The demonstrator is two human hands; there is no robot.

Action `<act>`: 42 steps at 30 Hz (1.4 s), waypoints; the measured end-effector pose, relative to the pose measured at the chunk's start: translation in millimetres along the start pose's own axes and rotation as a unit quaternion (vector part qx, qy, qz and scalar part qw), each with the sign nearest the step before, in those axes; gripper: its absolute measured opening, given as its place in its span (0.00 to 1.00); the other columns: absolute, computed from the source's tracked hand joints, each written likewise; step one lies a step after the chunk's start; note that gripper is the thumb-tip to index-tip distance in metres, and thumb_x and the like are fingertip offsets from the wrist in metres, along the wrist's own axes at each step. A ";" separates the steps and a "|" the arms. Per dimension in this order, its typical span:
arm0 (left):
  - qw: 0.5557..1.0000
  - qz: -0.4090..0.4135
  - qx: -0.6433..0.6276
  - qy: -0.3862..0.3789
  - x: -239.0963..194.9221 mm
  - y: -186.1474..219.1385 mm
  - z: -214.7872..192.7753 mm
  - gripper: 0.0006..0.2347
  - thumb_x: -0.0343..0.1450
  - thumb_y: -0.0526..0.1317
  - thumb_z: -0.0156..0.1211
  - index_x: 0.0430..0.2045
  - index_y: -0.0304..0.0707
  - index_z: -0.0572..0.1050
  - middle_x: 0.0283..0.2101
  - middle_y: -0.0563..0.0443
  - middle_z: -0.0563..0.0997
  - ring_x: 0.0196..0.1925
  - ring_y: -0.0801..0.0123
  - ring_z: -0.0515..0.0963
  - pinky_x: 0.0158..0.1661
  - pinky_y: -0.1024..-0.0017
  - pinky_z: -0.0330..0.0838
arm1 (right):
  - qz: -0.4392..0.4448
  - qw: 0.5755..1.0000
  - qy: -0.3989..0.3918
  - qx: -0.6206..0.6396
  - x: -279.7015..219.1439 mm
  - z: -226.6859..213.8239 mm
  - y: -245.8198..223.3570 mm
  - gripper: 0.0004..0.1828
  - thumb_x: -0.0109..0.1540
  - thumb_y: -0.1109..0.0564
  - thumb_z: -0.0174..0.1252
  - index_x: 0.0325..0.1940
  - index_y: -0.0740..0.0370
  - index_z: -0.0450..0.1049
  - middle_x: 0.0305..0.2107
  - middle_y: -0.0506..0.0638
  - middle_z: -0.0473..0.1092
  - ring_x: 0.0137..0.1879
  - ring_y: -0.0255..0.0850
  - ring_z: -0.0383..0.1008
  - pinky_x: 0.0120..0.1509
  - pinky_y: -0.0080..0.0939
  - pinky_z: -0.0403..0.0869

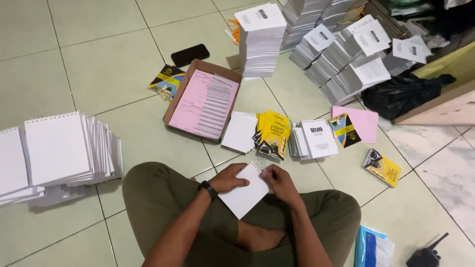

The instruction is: The person sits on the floor and assembles spiral-bound notebooks by inserting a yellow cover sheet into the spiral binding of a white notepad. They repeat this process with multiple notepads and covers, stacking the finished notebooks on the floor.

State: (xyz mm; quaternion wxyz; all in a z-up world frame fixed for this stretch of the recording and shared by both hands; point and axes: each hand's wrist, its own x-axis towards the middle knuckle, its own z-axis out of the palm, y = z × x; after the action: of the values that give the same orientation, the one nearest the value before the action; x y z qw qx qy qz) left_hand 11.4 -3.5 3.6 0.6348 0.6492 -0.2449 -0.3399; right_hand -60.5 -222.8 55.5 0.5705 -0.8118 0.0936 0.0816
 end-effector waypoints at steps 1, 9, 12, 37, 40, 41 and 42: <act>1.000 0.002 0.002 0.000 -1.0 4.8 2.0 0.16 0.65 0.40 0.69 0.45 0.38 0.78 0.40 0.51 0.83 0.44 0.67 0.78 0.53 0.65 0.71 | -0.003 1.000 0.001 0.000 2.2 0.8 11.6 0.10 0.64 0.56 0.63 0.37 0.67 0.76 0.23 0.52 0.65 0.32 0.43 0.66 0.39 0.44 0.67; 1.000 0.013 -0.008 0.004 -3.9 4.2 2.5 0.15 0.65 0.38 0.69 0.44 0.34 0.78 0.37 0.48 0.82 0.41 0.66 0.77 0.49 0.65 0.72 | 0.002 0.999 -0.019 0.034 5.5 -4.3 22.7 0.14 0.62 0.53 0.68 0.37 0.69 0.78 0.22 0.53 0.67 0.30 0.42 0.67 0.38 0.44 0.67; 0.999 -0.016 0.034 0.024 -10.5 19.3 14.0 0.25 0.64 0.41 0.70 0.53 0.22 0.73 0.51 0.27 0.78 0.57 0.45 0.77 0.60 0.53 0.65 | 0.007 0.995 -0.048 0.082 -2.0 -8.6 20.8 0.11 0.62 0.56 0.67 0.34 0.68 0.76 0.23 0.50 0.64 0.32 0.43 0.66 0.39 0.44 0.66; 0.998 -0.030 -0.048 0.007 4.9 39.2 -6.8 0.18 0.65 0.38 0.65 0.49 0.35 0.76 0.50 0.53 0.81 0.52 0.72 0.78 0.54 0.73 0.70 | 0.095 0.976 -0.023 0.194 15.5 -8.4 34.8 0.09 0.65 0.60 0.62 0.30 0.60 0.74 0.28 0.46 0.72 0.34 0.35 0.64 0.41 0.35 0.62; 0.999 -0.026 -0.041 0.009 10.6 30.2 -12.0 0.14 0.67 0.36 0.63 0.46 0.36 0.75 0.49 0.54 0.80 0.52 0.72 0.76 0.55 0.73 0.68 | 0.052 0.989 0.018 0.139 21.0 -4.4 35.7 0.13 0.61 0.54 0.68 0.27 0.56 0.72 0.20 0.40 0.60 0.30 0.31 0.56 0.37 0.34 0.55; 0.999 -0.019 0.038 0.027 11.5 21.4 -14.6 0.16 0.66 0.41 0.64 0.47 0.38 0.75 0.49 0.52 0.80 0.52 0.69 0.76 0.55 0.72 0.67 | 0.043 0.994 0.038 0.091 20.1 -4.5 28.4 0.11 0.60 0.53 0.69 0.27 0.56 0.74 0.20 0.41 0.61 0.30 0.31 0.58 0.37 0.34 0.56; 0.992 -0.011 0.117 0.044 12.0 11.9 -17.4 0.18 0.66 0.46 0.64 0.48 0.39 0.76 0.49 0.51 0.79 0.52 0.66 0.76 0.55 0.70 0.66 | 0.035 0.997 0.058 0.043 19.5 -3.9 21.4 0.10 0.58 0.53 0.71 0.27 0.56 0.76 0.20 0.41 0.63 0.31 0.31 0.60 0.38 0.34 0.58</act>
State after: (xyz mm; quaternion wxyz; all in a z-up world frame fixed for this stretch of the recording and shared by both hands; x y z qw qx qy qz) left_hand 33.7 -1.9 13.2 0.5608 0.7360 -0.2476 -0.2872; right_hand -46.7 -234.7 32.7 0.5952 -0.7863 0.1580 0.0498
